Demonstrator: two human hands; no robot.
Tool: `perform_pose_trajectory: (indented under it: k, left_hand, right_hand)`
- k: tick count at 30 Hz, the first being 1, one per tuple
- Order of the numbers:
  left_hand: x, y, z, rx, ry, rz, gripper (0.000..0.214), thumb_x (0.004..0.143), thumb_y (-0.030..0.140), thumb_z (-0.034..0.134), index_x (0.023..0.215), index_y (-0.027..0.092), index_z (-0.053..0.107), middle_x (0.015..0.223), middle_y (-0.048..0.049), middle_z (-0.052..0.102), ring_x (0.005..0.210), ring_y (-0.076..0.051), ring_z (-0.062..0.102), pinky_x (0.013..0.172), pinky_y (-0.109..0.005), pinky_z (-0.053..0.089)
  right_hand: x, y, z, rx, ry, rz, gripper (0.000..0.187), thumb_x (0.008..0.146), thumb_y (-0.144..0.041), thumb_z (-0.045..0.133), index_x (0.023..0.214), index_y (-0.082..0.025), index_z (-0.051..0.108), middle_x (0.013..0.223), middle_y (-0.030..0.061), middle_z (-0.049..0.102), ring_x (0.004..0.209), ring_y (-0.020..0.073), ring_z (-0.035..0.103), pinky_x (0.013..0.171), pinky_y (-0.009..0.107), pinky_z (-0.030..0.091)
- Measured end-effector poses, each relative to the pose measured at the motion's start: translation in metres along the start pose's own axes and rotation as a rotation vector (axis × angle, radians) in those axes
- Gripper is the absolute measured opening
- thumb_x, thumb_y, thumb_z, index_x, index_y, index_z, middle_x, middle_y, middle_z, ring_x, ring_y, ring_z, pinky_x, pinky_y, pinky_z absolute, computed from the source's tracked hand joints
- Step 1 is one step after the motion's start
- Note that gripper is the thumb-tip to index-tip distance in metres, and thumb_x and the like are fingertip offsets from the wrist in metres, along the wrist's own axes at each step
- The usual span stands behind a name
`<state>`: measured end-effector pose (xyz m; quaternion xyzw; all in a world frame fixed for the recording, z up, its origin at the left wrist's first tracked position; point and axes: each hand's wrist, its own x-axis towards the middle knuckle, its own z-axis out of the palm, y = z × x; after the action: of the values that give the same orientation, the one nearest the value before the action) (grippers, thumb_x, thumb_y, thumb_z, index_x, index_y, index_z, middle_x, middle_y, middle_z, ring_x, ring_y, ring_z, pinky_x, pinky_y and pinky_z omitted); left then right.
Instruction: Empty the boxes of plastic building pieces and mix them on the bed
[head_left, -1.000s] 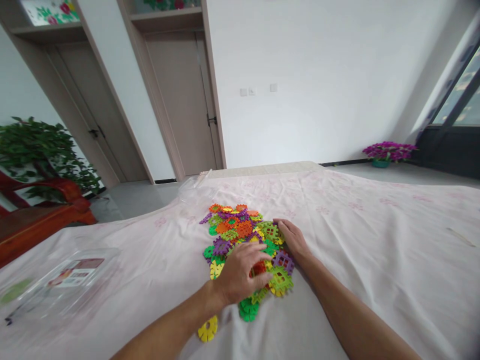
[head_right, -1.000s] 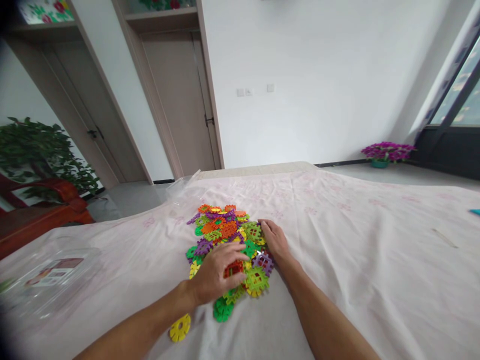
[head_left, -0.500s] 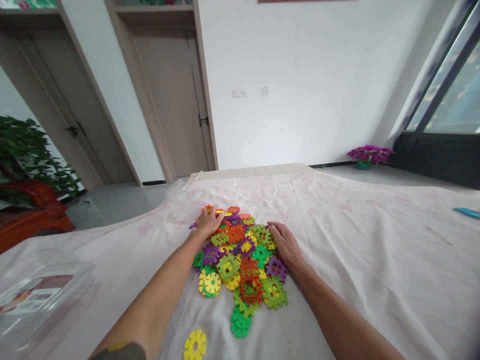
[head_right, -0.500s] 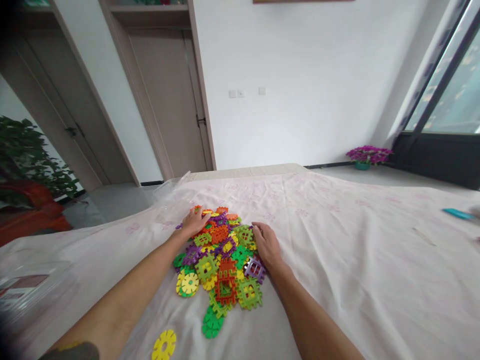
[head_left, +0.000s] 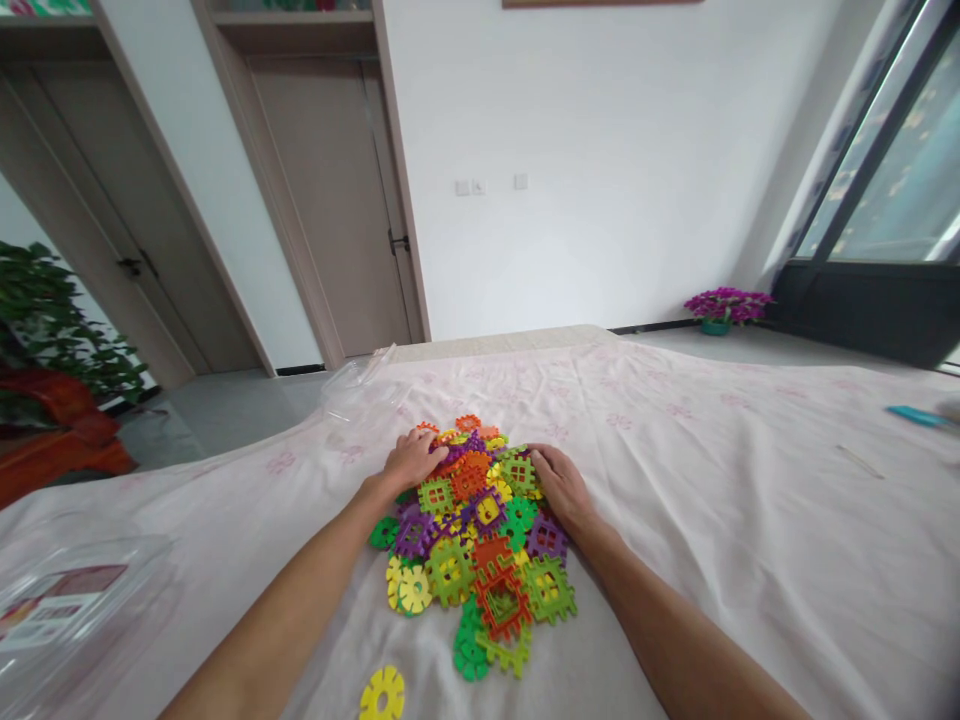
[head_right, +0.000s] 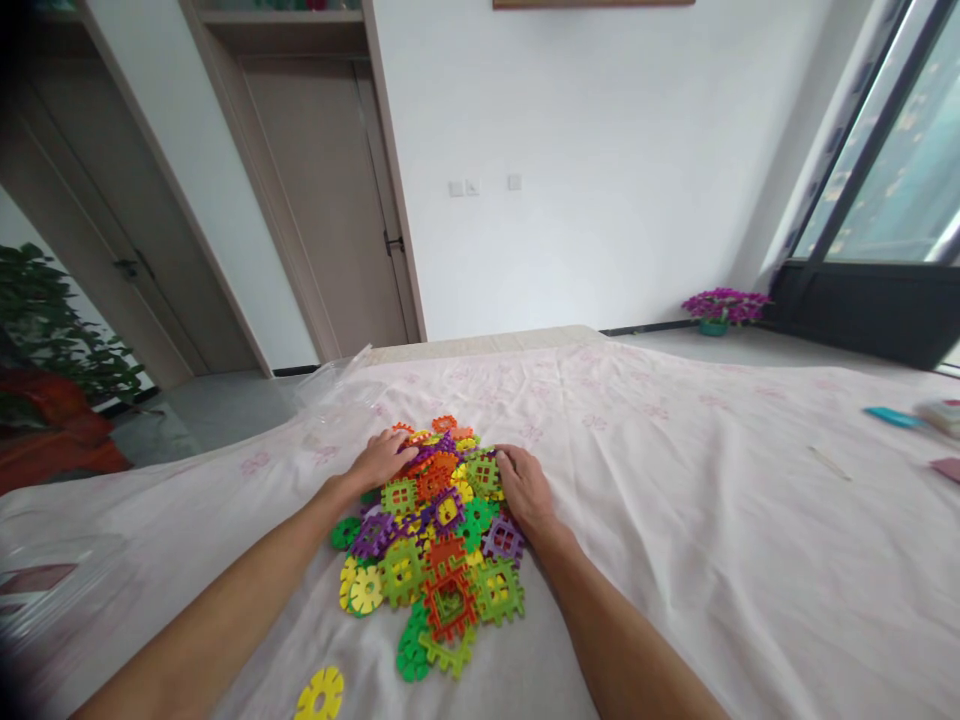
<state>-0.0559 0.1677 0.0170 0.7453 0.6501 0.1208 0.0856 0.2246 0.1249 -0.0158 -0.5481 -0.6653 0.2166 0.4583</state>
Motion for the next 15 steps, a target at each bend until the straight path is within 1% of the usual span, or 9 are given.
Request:
perform_pose_trajectory:
  k: [2,4,6,8,9,11,13,15]
  left_hand:
    - [-0.013,0.002,-0.006,-0.022,-0.009,0.057,0.039,0.090,0.048,0.040,0.111,0.026,0.064,0.117,-0.0045,0.066,0.114,-0.024,0.055,0.098,-0.033,0.040]
    - [-0.027,0.004,-0.009,-0.036,-0.006,0.094,0.039,0.092,0.048,0.037,0.103,0.026,0.067,0.105,-0.0024,0.070,0.105,-0.021,0.059,0.092,-0.029,0.043]
    - [-0.039,0.008,-0.009,-0.038,0.017,0.105,0.042,0.094,0.048,0.033,0.095,0.025,0.068,0.096,-0.0021,0.071,0.096,-0.021,0.062,0.087,-0.029,0.045]
    - [-0.045,0.013,-0.007,-0.031,0.066,0.102,0.044,0.095,0.048,0.030,0.092,0.024,0.068,0.095,-0.0038,0.071,0.094,-0.022,0.063,0.087,-0.030,0.044]
    - [-0.044,0.015,-0.007,-0.026,0.095,0.100,0.044,0.095,0.048,0.031,0.093,0.024,0.068,0.098,-0.0052,0.071,0.097,-0.023,0.062,0.089,-0.031,0.043]
    - [-0.034,0.020,-0.006,-0.022,0.143,0.107,0.042,0.095,0.047,0.032,0.102,0.023,0.067,0.109,-0.0071,0.070,0.107,-0.025,0.059,0.097,-0.034,0.039]
    - [-0.013,0.025,-0.008,-0.027,0.156,0.136,0.043,0.095,0.046,0.033,0.115,0.024,0.063,0.121,-0.0065,0.066,0.116,-0.024,0.056,0.105,-0.034,0.035]
    - [0.012,0.030,-0.008,-0.037,0.134,0.180,0.047,0.095,0.048,0.032,0.127,0.024,0.058,0.132,-0.0048,0.061,0.124,-0.023,0.051,0.109,-0.032,0.031]
  right_hand:
    - [0.000,0.000,0.000,-0.003,-0.001,-0.005,0.042,0.092,-0.043,0.037,0.107,-0.020,0.069,0.108,0.0089,0.070,0.105,0.0249,0.061,0.098,0.038,0.043]
    - [0.000,0.000,0.000,-0.013,-0.003,-0.011,0.043,0.092,-0.043,0.037,0.108,-0.020,0.069,0.109,0.0087,0.070,0.106,0.0248,0.061,0.098,0.037,0.043]
    - [0.000,0.002,0.001,-0.027,-0.003,-0.025,0.043,0.093,-0.043,0.036,0.109,-0.020,0.068,0.110,0.0087,0.070,0.106,0.0246,0.061,0.098,0.037,0.043]
    - [0.000,0.003,0.002,-0.048,0.002,-0.035,0.044,0.094,-0.043,0.035,0.111,-0.020,0.068,0.111,0.0085,0.069,0.107,0.0244,0.060,0.099,0.037,0.042]
    - [0.000,0.003,0.003,-0.060,0.003,-0.038,0.044,0.094,-0.043,0.034,0.111,-0.020,0.068,0.111,0.0084,0.069,0.107,0.0242,0.060,0.099,0.037,0.042]
    - [0.000,0.004,0.003,-0.081,0.002,-0.040,0.045,0.095,-0.043,0.033,0.112,-0.020,0.068,0.111,0.0084,0.069,0.107,0.0240,0.059,0.099,0.037,0.041]
    - [0.000,0.003,0.003,-0.095,-0.006,-0.038,0.045,0.095,-0.043,0.033,0.112,-0.020,0.068,0.111,0.0086,0.069,0.107,0.0239,0.059,0.099,0.037,0.041]
    - [0.000,0.002,0.003,-0.101,-0.013,-0.026,0.045,0.095,-0.043,0.033,0.113,-0.020,0.068,0.111,0.0084,0.069,0.107,0.0239,0.059,0.098,0.037,0.041]
